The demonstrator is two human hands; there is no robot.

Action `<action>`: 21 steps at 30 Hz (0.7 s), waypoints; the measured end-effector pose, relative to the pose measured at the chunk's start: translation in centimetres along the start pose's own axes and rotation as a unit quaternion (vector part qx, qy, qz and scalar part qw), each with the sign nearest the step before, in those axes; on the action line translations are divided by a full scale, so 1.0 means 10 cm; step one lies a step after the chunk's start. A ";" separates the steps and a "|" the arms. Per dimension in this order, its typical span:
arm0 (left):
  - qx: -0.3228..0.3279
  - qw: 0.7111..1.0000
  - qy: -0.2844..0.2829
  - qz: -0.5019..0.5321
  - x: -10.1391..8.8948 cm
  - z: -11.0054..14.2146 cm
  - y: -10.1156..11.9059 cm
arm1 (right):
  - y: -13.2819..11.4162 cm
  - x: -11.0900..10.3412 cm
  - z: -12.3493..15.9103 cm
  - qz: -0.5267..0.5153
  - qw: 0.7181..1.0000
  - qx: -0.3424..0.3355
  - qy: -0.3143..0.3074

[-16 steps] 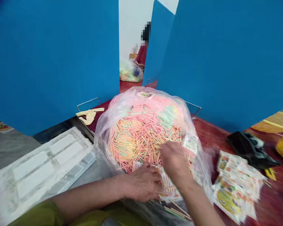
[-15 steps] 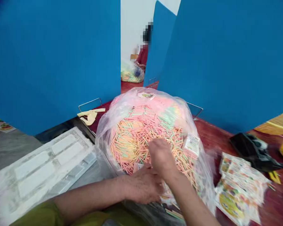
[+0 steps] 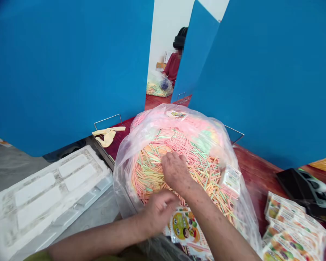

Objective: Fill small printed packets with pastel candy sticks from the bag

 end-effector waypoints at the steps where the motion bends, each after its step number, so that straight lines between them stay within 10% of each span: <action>1: -0.034 0.994 0.070 0.076 -0.09 -0.04 0.04 | 0.06 -0.04 0.06 -0.012 1.000 0.021 0.009; 3: -0.057 0.959 0.147 0.237 -0.18 -0.15 0.12 | 0.08 -0.06 0.16 -0.057 0.997 0.043 0.006; 8: -0.118 0.867 0.096 0.474 -0.13 -0.48 0.14 | -0.14 0.21 0.23 -0.253 0.962 0.100 -0.025; 13: -0.074 0.880 0.201 0.425 -0.43 -0.55 0.14 | -0.02 0.40 0.27 -0.272 0.960 0.060 0.025; 17: -0.059 0.862 0.116 0.490 -0.50 -0.54 0.27 | 0.14 0.21 0.45 -0.272 0.944 0.115 0.146; 21: -0.110 0.851 0.054 0.510 -0.13 -0.46 0.23 | 0.07 0.08 0.69 -0.378 0.908 0.016 0.180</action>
Point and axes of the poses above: each hand's wrist, its own z-axis away from the middle knuckle, its own x-axis out of the palm, y = z × x, the point moved 2 cm from there along -z, towards the middle knuckle, and after that the axes turned 8 degrees about -y, right-handed, at the moved point
